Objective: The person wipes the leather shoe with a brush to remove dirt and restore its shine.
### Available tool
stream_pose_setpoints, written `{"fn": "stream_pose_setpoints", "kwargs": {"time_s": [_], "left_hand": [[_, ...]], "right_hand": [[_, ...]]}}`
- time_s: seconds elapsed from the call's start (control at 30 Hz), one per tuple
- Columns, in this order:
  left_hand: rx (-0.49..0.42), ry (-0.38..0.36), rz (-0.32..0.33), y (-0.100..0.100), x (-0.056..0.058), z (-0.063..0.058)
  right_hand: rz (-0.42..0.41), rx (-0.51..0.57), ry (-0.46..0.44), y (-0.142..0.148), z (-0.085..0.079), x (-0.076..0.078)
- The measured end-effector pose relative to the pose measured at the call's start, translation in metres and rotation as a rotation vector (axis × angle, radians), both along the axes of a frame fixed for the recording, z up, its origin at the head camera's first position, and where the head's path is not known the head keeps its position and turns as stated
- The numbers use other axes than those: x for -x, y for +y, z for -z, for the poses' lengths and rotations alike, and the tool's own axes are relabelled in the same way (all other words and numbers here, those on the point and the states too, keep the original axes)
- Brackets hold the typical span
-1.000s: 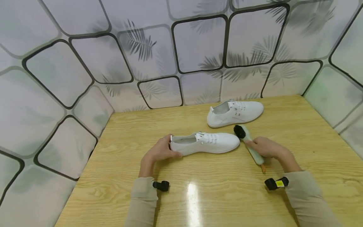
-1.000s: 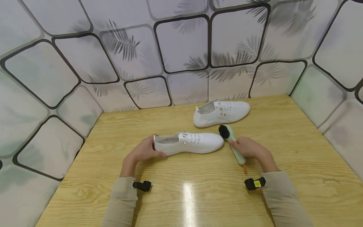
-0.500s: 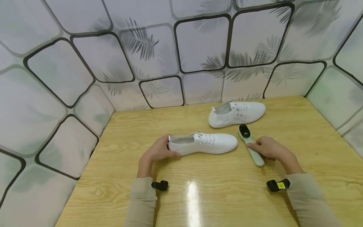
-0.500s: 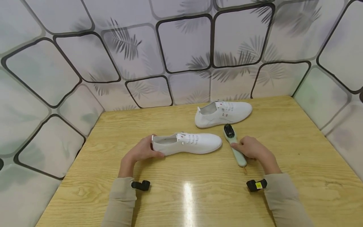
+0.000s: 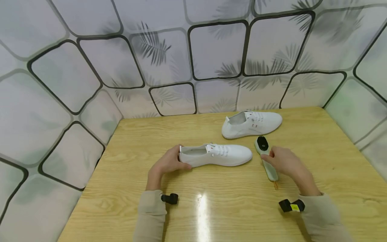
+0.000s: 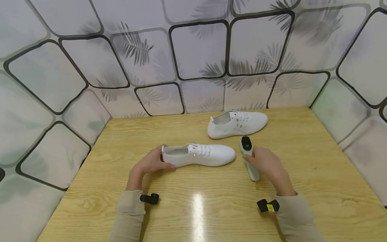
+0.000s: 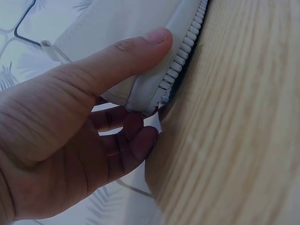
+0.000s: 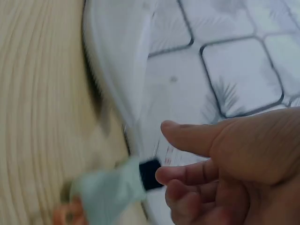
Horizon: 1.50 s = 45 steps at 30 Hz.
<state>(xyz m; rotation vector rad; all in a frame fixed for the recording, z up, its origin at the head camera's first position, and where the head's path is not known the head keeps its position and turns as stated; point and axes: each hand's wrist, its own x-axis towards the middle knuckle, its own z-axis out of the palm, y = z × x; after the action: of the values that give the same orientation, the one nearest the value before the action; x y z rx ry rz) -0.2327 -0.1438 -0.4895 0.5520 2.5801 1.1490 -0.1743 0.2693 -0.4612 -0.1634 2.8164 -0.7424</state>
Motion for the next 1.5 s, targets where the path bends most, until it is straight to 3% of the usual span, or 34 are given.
{"fn": "stream_pose_setpoints", "kwargs": {"time_s": [0.2,0.4,0.5,0.73,0.87,0.97,1.1,1.2,1.5], "left_hand": [[0.055,0.036,0.034,-0.003,0.001,0.001],[0.108,0.056,0.057,-0.012,-0.014,-0.008],[0.153,0.039,0.052,-0.021,-0.025,-0.014],[0.240,-0.003,0.012,-0.050,-0.054,-0.020],[0.255,0.005,-0.056,-0.063,-0.064,-0.021],[0.259,0.000,-0.134,-0.071,-0.067,-0.020],[0.255,0.007,-0.219,-0.082,-0.063,-0.020],[0.248,0.005,-0.264,-0.091,-0.056,-0.020],[0.284,-0.039,-0.320,-0.108,-0.018,-0.019]], "right_hand": [[-0.094,0.157,0.025,-0.039,0.003,-0.010],[-0.189,0.219,0.012,-0.066,0.015,-0.003],[-0.200,0.266,-0.031,-0.077,0.016,0.006],[-0.130,0.565,-0.195,-0.115,0.023,0.036],[-0.085,0.727,-0.250,-0.146,0.026,0.056],[-0.080,0.873,-0.342,-0.173,0.030,0.072],[-0.081,0.973,-0.434,-0.205,0.033,0.092],[-0.064,0.968,-0.463,-0.222,0.031,0.106],[-0.089,0.795,-0.496,-0.238,0.019,0.136]]}}
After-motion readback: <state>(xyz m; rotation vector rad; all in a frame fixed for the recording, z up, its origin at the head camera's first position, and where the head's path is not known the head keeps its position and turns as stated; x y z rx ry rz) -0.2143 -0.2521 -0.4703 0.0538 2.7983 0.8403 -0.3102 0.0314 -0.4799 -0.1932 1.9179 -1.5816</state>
